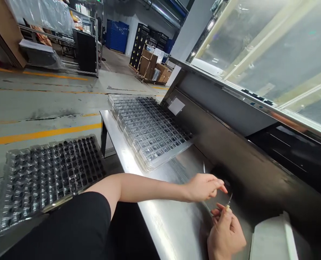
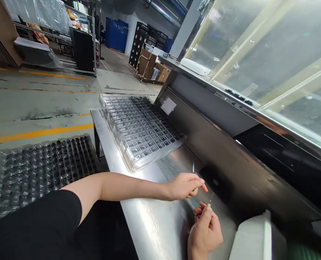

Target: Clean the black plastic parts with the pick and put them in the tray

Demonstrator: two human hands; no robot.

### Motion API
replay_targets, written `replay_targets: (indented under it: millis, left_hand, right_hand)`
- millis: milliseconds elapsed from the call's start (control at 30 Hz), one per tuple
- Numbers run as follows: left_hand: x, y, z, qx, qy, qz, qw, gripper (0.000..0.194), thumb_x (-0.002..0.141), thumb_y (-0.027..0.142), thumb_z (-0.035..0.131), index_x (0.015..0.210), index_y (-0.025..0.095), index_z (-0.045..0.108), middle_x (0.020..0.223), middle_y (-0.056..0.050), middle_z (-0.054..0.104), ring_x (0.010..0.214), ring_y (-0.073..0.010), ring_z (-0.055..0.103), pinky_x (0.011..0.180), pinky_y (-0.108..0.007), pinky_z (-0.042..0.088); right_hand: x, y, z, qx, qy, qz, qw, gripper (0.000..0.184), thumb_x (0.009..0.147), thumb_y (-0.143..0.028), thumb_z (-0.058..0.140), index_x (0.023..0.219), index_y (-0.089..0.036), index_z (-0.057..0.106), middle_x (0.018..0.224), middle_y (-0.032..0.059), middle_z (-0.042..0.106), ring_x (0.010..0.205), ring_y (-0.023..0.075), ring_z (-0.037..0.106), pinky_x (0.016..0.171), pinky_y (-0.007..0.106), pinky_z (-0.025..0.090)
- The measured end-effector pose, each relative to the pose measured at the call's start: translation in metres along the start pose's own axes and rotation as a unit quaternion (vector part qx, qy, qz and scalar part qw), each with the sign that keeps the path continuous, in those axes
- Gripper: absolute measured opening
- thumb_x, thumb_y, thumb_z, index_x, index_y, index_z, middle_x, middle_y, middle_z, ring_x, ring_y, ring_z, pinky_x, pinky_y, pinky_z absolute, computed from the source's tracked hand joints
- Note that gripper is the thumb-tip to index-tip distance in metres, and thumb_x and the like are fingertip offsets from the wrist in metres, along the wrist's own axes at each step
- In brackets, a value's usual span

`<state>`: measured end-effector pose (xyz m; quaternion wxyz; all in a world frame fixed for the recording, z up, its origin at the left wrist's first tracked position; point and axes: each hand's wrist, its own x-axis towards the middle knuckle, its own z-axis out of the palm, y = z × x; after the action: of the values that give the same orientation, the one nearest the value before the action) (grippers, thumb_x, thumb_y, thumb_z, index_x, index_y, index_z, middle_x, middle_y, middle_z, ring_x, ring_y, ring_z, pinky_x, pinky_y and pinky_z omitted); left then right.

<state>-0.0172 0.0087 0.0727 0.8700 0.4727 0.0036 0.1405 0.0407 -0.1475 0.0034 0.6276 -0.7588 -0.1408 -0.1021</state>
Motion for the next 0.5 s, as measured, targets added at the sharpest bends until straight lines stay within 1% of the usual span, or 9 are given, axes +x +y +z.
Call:
replay_targets:
  millis: [67, 133, 200, 267, 333, 400, 433, 467, 500]
  left_hand:
    - [-0.003, 0.006, -0.001, -0.018, 0.021, -0.025, 0.999, 0.047, 0.106, 0.059, 0.056, 0.089, 0.016, 0.064, 0.06, 0.009, 0.035, 0.049, -0.0073, 0.026, 0.051, -0.023, 0.018]
    - [-0.004, 0.012, -0.001, -0.025, 0.038, -0.062, 0.997, 0.048, 0.106, 0.058, 0.055, 0.086, 0.015, 0.063, 0.063, 0.009, 0.034, 0.048, -0.0059, 0.024, 0.051, -0.024, 0.015]
    - [-0.004, 0.018, -0.002, -0.02, 0.039, -0.08, 0.996, 0.042, 0.105, 0.051, 0.056, 0.085, 0.015, 0.062, 0.065, 0.008, 0.037, 0.047, -0.0051, 0.024, 0.049, -0.024, 0.014]
    - [-0.004, 0.027, -0.004, -0.006, 0.021, -0.061, 0.998, 0.029, 0.101, 0.042, 0.059, 0.09, 0.015, 0.062, 0.067, 0.008, 0.041, 0.047, -0.0051, 0.026, 0.049, -0.024, 0.015]
    - [-0.007, 0.043, -0.01, 0.019, -0.002, -0.006, 1.0, 0.021, 0.099, 0.036, 0.061, 0.101, 0.015, 0.063, 0.067, 0.008, 0.044, 0.048, -0.0061, 0.028, 0.05, -0.023, 0.018]
    - [-0.013, 0.067, -0.021, 0.078, -0.017, 0.081, 0.994, 0.025, 0.099, 0.036, 0.063, 0.113, 0.016, 0.065, 0.067, 0.007, 0.046, 0.052, -0.0076, 0.033, 0.052, -0.022, 0.023]
    - [-0.015, 0.083, -0.03, 0.125, -0.02, 0.133, 0.983, 0.028, 0.1, 0.038, 0.063, 0.116, 0.015, 0.066, 0.069, 0.006, 0.047, 0.055, -0.0083, 0.037, 0.054, -0.022, 0.026]
    - [-0.017, 0.099, -0.042, 0.188, -0.014, 0.183, 0.965, 0.03, 0.102, 0.039, 0.064, 0.118, 0.015, 0.069, 0.071, 0.004, 0.049, 0.059, -0.0086, 0.041, 0.056, -0.022, 0.029]
    - [-0.016, 0.117, -0.055, 0.241, -0.001, 0.216, 0.946, 0.031, 0.104, 0.041, 0.062, 0.12, 0.015, 0.071, 0.073, 0.003, 0.05, 0.062, -0.0089, 0.043, 0.059, -0.022, 0.032]
  right_hand:
    - [-0.001, -0.003, 0.001, 0.011, -0.005, -0.005, 1.0, 0.078, 0.084, -0.09, 0.071, 0.102, -0.014, 0.076, 0.074, 0.0023, 0.063, 0.062, 0.0153, 0.053, 0.056, 0.027, 0.041]
    - [-0.001, -0.006, 0.001, 0.017, -0.01, -0.004, 1.0, 0.08, 0.083, -0.092, 0.07, 0.102, -0.014, 0.075, 0.073, 0.0018, 0.063, 0.062, 0.015, 0.052, 0.056, 0.027, 0.04]
    - [0.0, -0.008, 0.001, 0.01, -0.016, -0.003, 1.0, 0.083, 0.083, -0.094, 0.069, 0.103, -0.014, 0.076, 0.073, 0.0019, 0.064, 0.062, 0.0156, 0.052, 0.056, 0.027, 0.041]
    - [0.0, -0.008, 0.001, -0.015, -0.023, -0.008, 1.0, 0.083, 0.086, -0.093, 0.065, 0.104, -0.013, 0.077, 0.073, 0.0023, 0.064, 0.061, 0.0166, 0.051, 0.056, 0.029, 0.041]
    - [0.0, -0.007, 0.002, -0.039, -0.03, -0.016, 0.999, 0.082, 0.089, -0.092, 0.062, 0.106, -0.013, 0.078, 0.073, 0.0029, 0.065, 0.06, 0.0174, 0.05, 0.056, 0.03, 0.04]
    - [0.0, -0.006, 0.003, -0.051, -0.03, -0.022, 0.998, 0.081, 0.091, -0.09, 0.06, 0.106, -0.013, 0.079, 0.073, 0.0035, 0.065, 0.06, 0.0178, 0.05, 0.057, 0.031, 0.04]
    - [-0.001, -0.005, 0.004, -0.053, -0.028, -0.025, 0.998, 0.08, 0.091, -0.09, 0.06, 0.106, -0.013, 0.079, 0.074, 0.0039, 0.066, 0.061, 0.0181, 0.051, 0.058, 0.031, 0.041]
    - [-0.001, -0.005, 0.004, -0.054, -0.025, -0.026, 0.998, 0.079, 0.092, -0.089, 0.059, 0.104, -0.014, 0.079, 0.075, 0.0045, 0.067, 0.062, 0.0186, 0.053, 0.06, 0.032, 0.042]
    - [-0.002, -0.005, 0.004, -0.056, -0.023, -0.028, 0.998, 0.077, 0.093, -0.088, 0.059, 0.102, -0.014, 0.079, 0.077, 0.0053, 0.068, 0.063, 0.0192, 0.055, 0.063, 0.032, 0.044]
